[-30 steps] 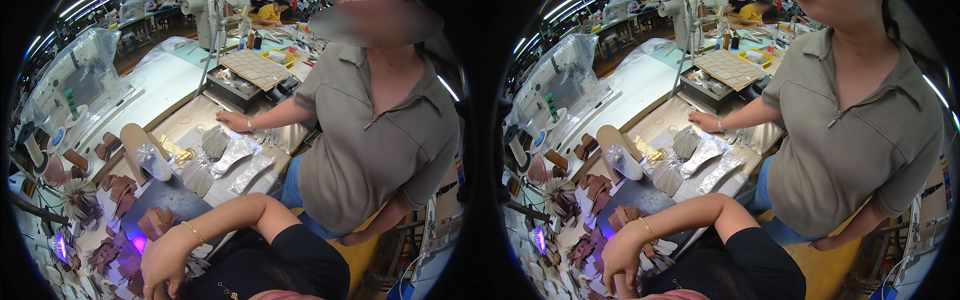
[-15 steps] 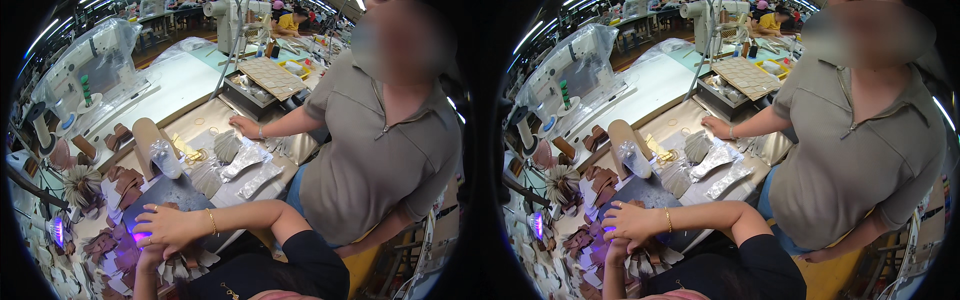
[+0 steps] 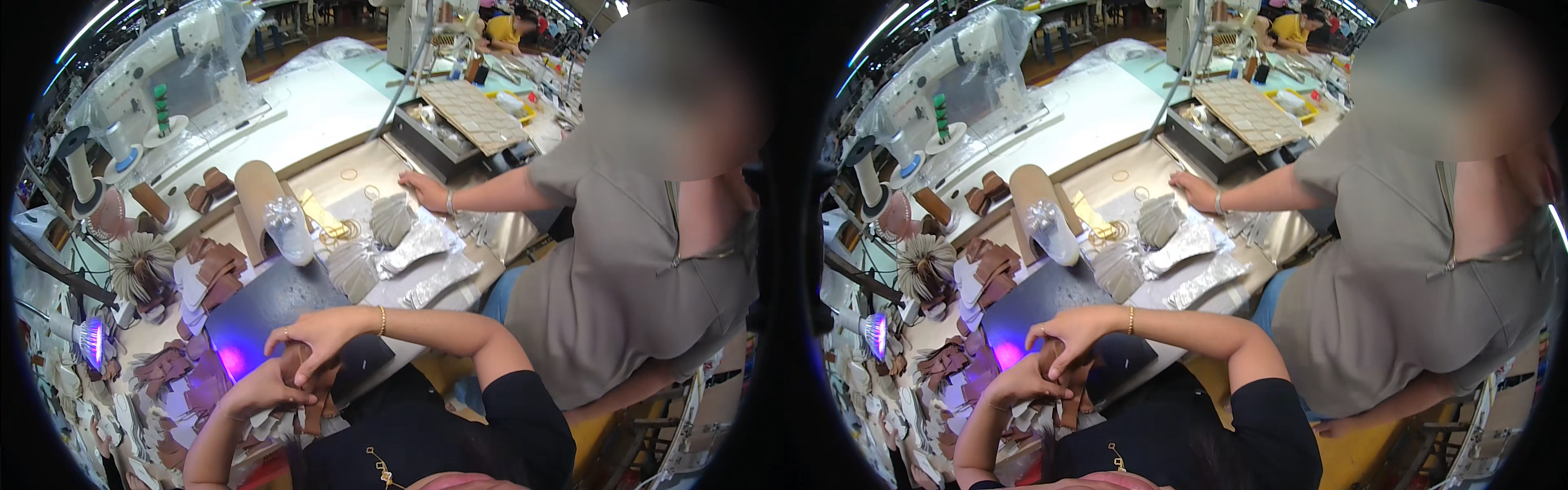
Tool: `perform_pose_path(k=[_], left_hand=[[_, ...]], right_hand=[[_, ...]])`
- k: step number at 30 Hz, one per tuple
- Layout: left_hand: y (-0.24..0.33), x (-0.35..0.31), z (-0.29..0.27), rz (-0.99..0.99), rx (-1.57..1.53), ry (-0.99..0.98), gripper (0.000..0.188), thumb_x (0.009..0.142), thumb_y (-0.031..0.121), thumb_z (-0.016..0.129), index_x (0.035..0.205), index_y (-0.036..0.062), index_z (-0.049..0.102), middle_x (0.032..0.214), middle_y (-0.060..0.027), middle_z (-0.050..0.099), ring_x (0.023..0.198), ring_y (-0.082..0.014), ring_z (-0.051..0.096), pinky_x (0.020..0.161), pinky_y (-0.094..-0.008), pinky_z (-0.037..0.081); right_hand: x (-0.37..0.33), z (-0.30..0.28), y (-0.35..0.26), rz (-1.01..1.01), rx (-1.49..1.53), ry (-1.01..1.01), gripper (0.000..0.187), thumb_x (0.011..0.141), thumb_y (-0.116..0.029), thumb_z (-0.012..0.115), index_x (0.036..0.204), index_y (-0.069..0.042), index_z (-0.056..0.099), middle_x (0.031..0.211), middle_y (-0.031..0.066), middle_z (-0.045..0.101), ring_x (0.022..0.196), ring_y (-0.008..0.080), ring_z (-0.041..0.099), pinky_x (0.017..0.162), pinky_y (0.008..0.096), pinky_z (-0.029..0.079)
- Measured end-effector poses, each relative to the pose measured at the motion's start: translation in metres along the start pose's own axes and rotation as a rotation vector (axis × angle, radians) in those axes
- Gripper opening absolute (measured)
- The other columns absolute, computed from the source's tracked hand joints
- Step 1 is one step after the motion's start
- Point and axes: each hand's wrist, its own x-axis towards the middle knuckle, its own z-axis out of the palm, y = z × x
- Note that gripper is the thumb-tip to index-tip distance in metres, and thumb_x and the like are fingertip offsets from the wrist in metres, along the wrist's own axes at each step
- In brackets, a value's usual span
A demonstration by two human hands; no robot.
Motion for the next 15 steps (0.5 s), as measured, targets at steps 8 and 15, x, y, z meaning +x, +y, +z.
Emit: perform_pose_path(k=[8,15], left_hand=[[-0.008,0.009,-0.012,0.111,0.042,-0.161,0.041,0.07,0.01,0.084,0.104,0.0027,0.062,0.083,-0.0005,0.062,0.071,-0.0093,0.058,0.058,-0.0252,0.047],[-0.019,0.024,-0.016,-0.045,0.204,-0.152,0.041,0.068,0.016,0.086,0.102,0.0032,0.065,0.083,-0.0007,0.064,0.072,-0.0104,0.059,0.062,-0.0262,0.048]], right_hand=[[-0.005,0.033,0.029,-0.018,0.512,0.022,0.08,0.079,-0.051,0.075,0.133,-0.001,0.043,0.115,0.0143,0.063,0.109,0.0208,0.059,0.095,0.0322,0.045],[-0.011,0.037,0.017,0.062,0.301,0.124,0.067,0.077,-0.048,0.075,0.122,-0.003,0.053,0.115,0.015,0.064,0.105,0.0254,0.062,0.093,0.035,0.047]])
